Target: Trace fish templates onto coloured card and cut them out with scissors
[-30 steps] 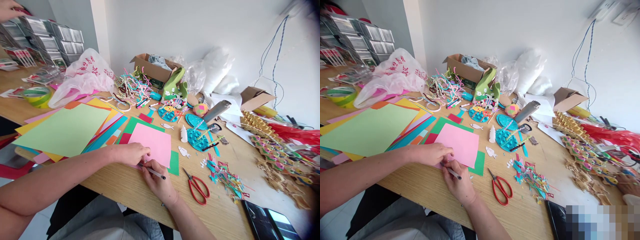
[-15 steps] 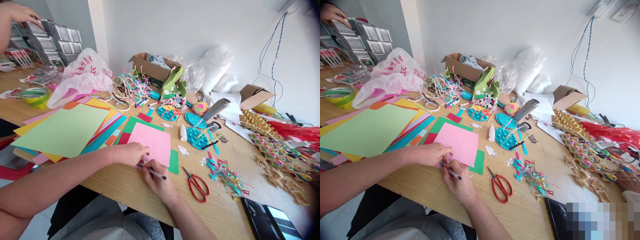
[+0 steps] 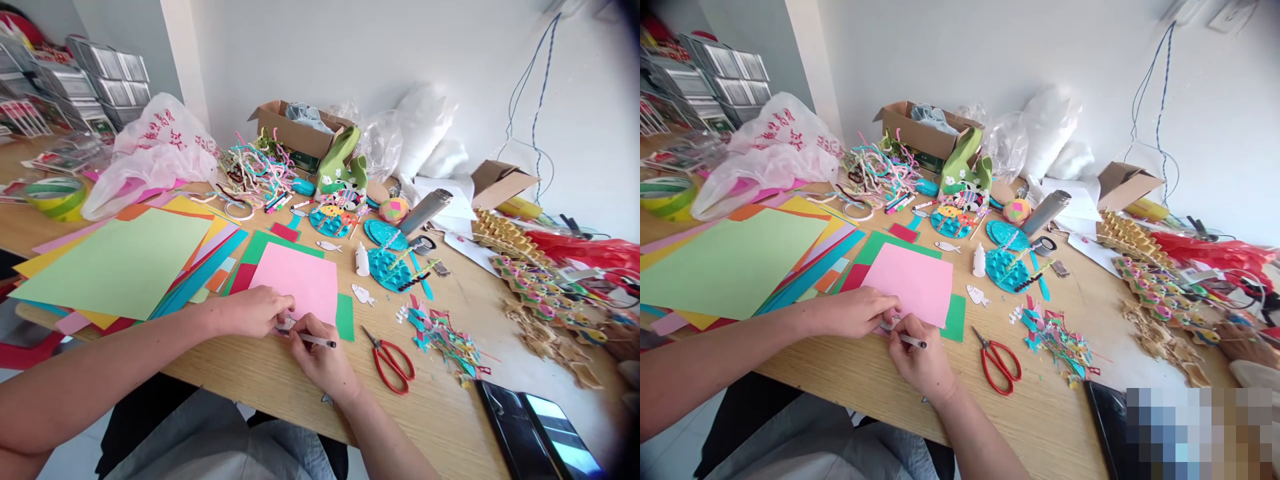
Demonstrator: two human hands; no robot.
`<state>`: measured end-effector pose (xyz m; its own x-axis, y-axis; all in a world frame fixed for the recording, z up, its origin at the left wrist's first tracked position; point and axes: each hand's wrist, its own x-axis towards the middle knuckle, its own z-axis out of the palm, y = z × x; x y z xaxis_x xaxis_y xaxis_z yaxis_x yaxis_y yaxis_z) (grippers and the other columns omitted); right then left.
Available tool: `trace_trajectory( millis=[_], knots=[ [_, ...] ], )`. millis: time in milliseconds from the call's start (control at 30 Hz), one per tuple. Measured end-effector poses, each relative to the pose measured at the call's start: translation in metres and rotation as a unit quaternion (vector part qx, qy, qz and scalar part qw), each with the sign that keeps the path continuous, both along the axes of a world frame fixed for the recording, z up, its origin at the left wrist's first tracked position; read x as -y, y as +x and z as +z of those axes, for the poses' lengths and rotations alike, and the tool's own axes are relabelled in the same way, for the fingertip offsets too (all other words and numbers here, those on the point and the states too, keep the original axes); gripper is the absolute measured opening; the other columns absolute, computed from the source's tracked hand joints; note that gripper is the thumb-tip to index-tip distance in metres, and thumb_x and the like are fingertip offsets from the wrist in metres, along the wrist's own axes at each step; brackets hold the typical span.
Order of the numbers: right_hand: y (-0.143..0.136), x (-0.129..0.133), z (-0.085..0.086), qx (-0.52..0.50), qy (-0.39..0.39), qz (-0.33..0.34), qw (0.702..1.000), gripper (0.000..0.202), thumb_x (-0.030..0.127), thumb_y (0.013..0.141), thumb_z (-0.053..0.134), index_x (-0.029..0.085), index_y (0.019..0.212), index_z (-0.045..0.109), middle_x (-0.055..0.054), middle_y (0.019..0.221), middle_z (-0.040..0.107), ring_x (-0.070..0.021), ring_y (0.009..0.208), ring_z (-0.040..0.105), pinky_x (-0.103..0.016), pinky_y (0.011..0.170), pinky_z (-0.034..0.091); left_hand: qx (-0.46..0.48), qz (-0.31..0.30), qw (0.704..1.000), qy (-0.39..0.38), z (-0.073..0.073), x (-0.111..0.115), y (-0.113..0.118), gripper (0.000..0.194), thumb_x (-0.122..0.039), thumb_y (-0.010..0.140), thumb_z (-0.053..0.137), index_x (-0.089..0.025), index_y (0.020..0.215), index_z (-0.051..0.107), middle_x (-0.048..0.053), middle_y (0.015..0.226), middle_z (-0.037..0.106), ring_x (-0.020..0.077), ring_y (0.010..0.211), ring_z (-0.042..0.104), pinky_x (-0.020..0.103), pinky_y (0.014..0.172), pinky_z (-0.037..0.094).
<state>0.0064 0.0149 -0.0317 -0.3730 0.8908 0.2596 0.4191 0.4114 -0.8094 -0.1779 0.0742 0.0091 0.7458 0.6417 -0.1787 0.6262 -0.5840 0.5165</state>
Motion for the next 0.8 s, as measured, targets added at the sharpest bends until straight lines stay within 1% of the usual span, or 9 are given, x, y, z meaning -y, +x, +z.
trace_trajectory(
  millis=[100,200,333,533,667,800],
  knots=[
    [0.000,0.000,-0.002,0.006,0.008,-0.004,1.000,0.010,0.011,0.080,0.050,0.020,0.075,0.048,0.005,0.058,0.048,-0.0086,0.049,0.043,-0.019,0.048,0.031,0.013,-0.007,1.000,0.005,-0.003,0.001,-0.001,0.017,-0.009,0.082,0.053,-0.019,0.093,0.060,0.005,0.090,0.071,0.0199,0.088,0.067,0.026,0.072,0.044],
    [-0.001,-0.002,-0.003,0.015,0.002,-0.008,1.000,0.009,0.012,0.080,0.050,0.020,0.076,0.048,0.005,0.058,0.048,-0.0085,0.048,0.043,-0.019,0.048,0.030,0.030,-0.007,1.000,-0.002,-0.005,0.001,-0.001,0.015,-0.009,0.082,0.055,-0.019,0.091,0.061,0.003,0.087,0.071,0.0189,0.085,0.066,0.025,0.070,0.043],
    [-0.004,-0.004,-0.001,0.015,-0.014,-0.017,1.000,0.007,0.012,0.078,0.051,0.019,0.077,0.050,0.004,0.059,0.050,-0.0085,0.047,0.042,-0.019,0.047,0.030,0.061,0.017,0.998,-0.023,-0.010,0.000,0.002,0.014,-0.009,0.081,0.058,-0.019,0.089,0.063,0.003,0.087,0.071,0.0171,0.082,0.066,0.023,0.071,0.044],
    [-0.006,-0.005,0.002,-0.001,-0.033,-0.027,0.999,0.009,0.012,0.073,0.054,0.020,0.074,0.049,0.005,0.058,0.049,-0.0084,0.047,0.043,-0.019,0.046,0.031,0.066,0.032,0.997,-0.024,-0.015,0.000,0.005,0.012,-0.010,0.082,0.057,-0.018,0.088,0.063,0.002,0.084,0.070,0.0157,0.079,0.065,0.022,0.069,0.042],
    [-0.005,-0.005,0.000,-0.005,-0.035,-0.024,0.999,0.007,0.013,0.074,0.054,0.019,0.076,0.053,0.004,0.060,0.053,-0.0089,0.049,0.045,-0.019,0.047,0.034,0.069,0.031,0.997,-0.014,-0.018,0.000,0.005,0.010,-0.010,0.081,0.058,-0.018,0.086,0.063,0.002,0.082,0.070,0.0156,0.077,0.064,0.023,0.067,0.041],
    [-0.003,-0.005,-0.002,-0.002,-0.026,-0.016,1.000,0.008,0.012,0.074,0.053,0.019,0.077,0.056,0.003,0.062,0.056,-0.0091,0.050,0.047,-0.019,0.048,0.036,0.096,0.029,0.995,-0.017,-0.023,-0.001,0.005,0.011,-0.010,0.079,0.058,-0.018,0.084,0.063,0.001,0.079,0.069,0.0147,0.074,0.062,0.022,0.065,0.040]
  ],
)
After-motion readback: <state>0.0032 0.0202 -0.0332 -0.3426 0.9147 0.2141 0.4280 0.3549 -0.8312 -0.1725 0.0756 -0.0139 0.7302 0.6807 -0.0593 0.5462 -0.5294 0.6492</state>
